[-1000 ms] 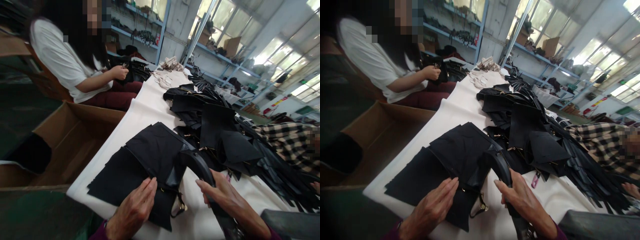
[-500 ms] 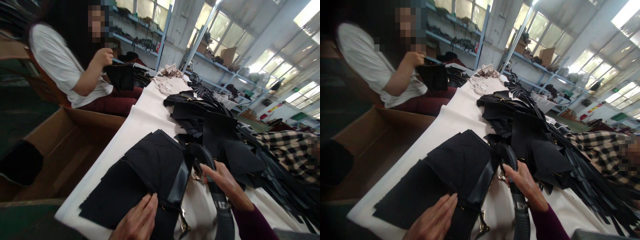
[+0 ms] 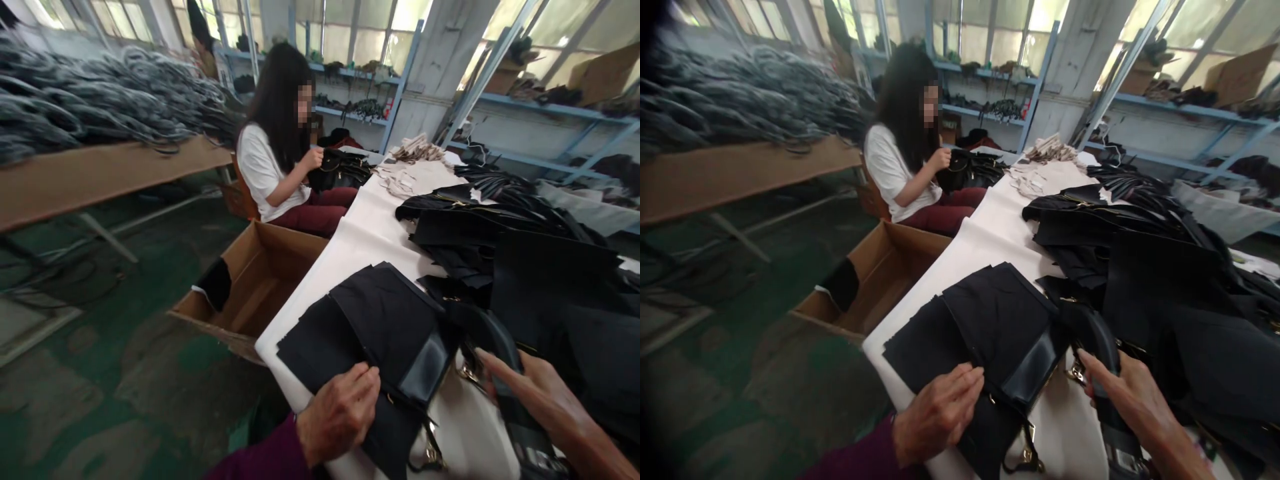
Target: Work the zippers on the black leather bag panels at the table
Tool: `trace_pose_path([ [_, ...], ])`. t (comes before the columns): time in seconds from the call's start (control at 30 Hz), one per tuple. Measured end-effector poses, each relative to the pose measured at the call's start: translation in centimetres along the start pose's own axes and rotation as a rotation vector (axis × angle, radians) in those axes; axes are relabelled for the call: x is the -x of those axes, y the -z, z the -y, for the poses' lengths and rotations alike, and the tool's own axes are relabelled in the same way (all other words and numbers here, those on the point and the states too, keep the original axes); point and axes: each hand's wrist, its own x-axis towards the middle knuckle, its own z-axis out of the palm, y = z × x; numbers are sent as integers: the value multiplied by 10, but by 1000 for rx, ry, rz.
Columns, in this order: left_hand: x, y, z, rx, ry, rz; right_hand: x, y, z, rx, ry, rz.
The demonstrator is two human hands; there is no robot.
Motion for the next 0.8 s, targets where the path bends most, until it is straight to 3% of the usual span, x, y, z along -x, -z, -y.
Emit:
trace_pose_path([
  [0.17,1,-8,-3,-39,11,-61,25,21,4,1,39,13],
  [0.33,1,-12,0,-48,-13,-111,32,22,2,14,4,-5],
  [0.47,0,-11,2,-49,-35,-155,23,13,8,37,-23,20],
  [0.7,-6,-13,7,0,-75,-251,-20,2,14,55,9,41],
  [0.8,-7,-14,8,-9,-65,-277,-16,2,9,55,9,56],
])
